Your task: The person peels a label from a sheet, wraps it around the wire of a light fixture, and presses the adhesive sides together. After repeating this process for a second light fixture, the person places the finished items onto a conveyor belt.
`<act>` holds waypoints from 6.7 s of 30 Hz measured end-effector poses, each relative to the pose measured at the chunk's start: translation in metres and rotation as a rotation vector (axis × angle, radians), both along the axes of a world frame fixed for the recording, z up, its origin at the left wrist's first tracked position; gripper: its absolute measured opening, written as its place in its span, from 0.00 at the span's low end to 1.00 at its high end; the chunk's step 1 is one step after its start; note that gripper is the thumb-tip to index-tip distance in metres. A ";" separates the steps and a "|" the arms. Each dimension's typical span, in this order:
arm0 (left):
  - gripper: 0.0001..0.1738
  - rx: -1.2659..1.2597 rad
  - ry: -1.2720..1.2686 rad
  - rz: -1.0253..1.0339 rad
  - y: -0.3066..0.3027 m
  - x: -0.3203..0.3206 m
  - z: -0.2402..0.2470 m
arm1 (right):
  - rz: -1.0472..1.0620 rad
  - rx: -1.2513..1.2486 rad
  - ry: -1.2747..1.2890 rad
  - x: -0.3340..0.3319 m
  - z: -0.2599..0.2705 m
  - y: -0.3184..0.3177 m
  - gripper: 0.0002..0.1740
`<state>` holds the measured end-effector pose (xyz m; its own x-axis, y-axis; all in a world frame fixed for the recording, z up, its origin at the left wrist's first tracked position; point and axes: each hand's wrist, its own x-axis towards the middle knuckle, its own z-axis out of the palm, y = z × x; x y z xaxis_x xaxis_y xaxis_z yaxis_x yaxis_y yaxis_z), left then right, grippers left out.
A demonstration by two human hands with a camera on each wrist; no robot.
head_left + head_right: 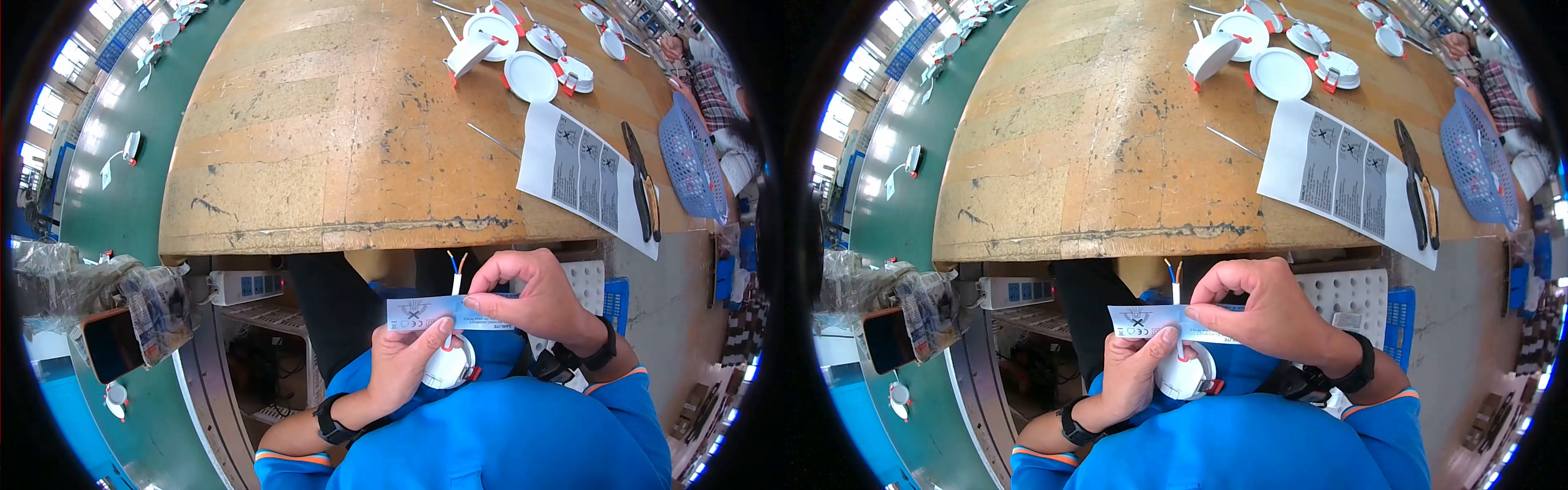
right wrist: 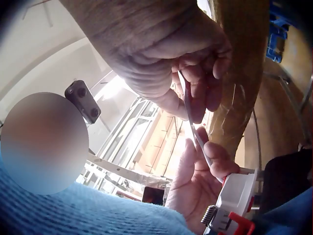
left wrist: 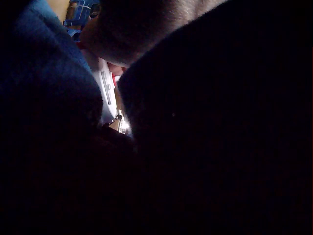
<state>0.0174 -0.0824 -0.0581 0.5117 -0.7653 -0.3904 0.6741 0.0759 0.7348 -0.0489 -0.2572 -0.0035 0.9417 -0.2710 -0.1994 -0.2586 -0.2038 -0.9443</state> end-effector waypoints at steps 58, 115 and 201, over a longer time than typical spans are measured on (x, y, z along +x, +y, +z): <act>0.16 -0.173 -0.154 0.392 0.007 0.021 0.001 | 0.074 -0.051 -0.322 0.006 0.020 0.018 0.27; 0.30 -0.211 -0.048 0.305 0.028 0.030 0.003 | 0.062 -0.041 -0.294 0.019 0.009 0.016 0.04; 0.07 0.042 -0.044 0.120 0.009 0.005 -0.029 | 0.241 -0.810 -0.360 0.020 0.001 0.028 0.05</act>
